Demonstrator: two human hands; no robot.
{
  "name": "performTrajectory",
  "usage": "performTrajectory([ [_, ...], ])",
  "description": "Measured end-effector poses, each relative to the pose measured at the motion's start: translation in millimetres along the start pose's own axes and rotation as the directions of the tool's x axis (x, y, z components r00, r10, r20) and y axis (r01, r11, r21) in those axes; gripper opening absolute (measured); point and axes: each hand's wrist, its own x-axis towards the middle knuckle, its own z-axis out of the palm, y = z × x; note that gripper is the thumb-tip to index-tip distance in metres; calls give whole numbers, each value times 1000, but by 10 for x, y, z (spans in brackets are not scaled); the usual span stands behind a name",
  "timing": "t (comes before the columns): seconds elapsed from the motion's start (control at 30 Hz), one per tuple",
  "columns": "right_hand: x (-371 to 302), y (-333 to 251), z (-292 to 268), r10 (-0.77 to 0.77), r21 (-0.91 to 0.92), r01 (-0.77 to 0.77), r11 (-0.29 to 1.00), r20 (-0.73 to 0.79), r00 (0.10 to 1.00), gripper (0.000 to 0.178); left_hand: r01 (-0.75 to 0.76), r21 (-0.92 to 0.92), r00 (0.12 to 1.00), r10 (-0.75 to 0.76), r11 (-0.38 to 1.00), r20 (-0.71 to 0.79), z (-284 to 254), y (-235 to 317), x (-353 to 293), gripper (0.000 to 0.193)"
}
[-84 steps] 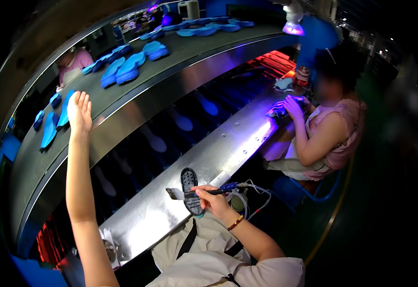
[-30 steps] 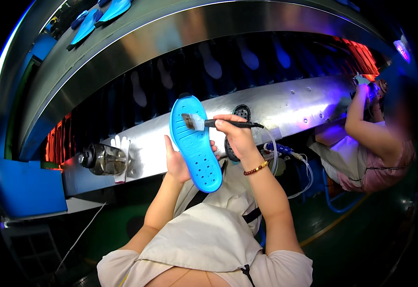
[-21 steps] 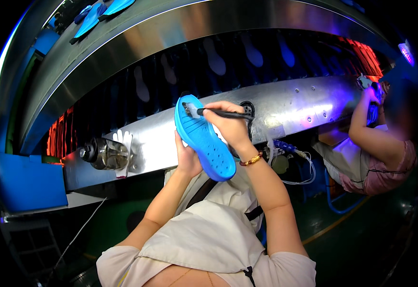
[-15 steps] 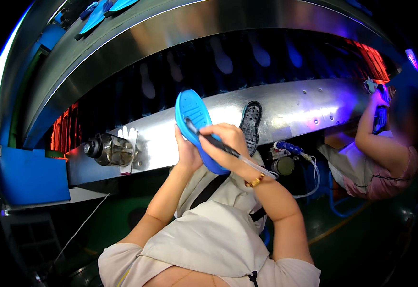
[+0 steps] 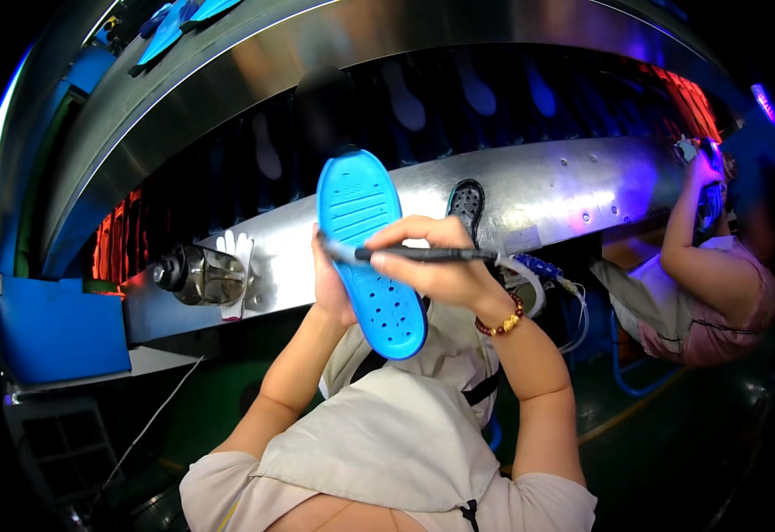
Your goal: The person takes blue shoe soles from a conveyor belt and applies glue to their underside using a brush. They handle each sole individually, coating the surface before placing it back on the assembly line.
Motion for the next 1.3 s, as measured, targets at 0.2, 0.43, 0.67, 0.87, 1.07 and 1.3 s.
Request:
performTrajectory([
  [0.2, 5, -56, -112, 245, 280, -215, 936, -79, 966, 17, -27, 155, 997, 16, 988, 75, -40, 64, -15, 84],
  [0.43, -105, -83, -163, -35, 254, 3, 967, 121, 992, 17, -306, 288, 949, 270, 907, 160, 54, 150, 8, 92],
  [0.67, -143, -106, -153, -207, 82, 190, 978, 317, 926, 18, -394, 102, 916, 381, 914, 125, 37, 268, 121, 96],
  [0.87, -190, 7, -146, -171, -23, 177, 984, 166, 971, 20, -448, 92, 890, 433, 889, 143, 111, 321, 113, 93],
  [1.07, -313, 133, -197, -6, 160, 2, 987, 25, 1000, 19, -425, 168, 905, 422, 890, 52, 144, 357, 87, 94],
  [1.3, -380, 216, -171, 51, 514, -105, 852, 118, 992, 16, -403, 155, 905, 367, 902, 215, 93, 418, 90, 91],
])
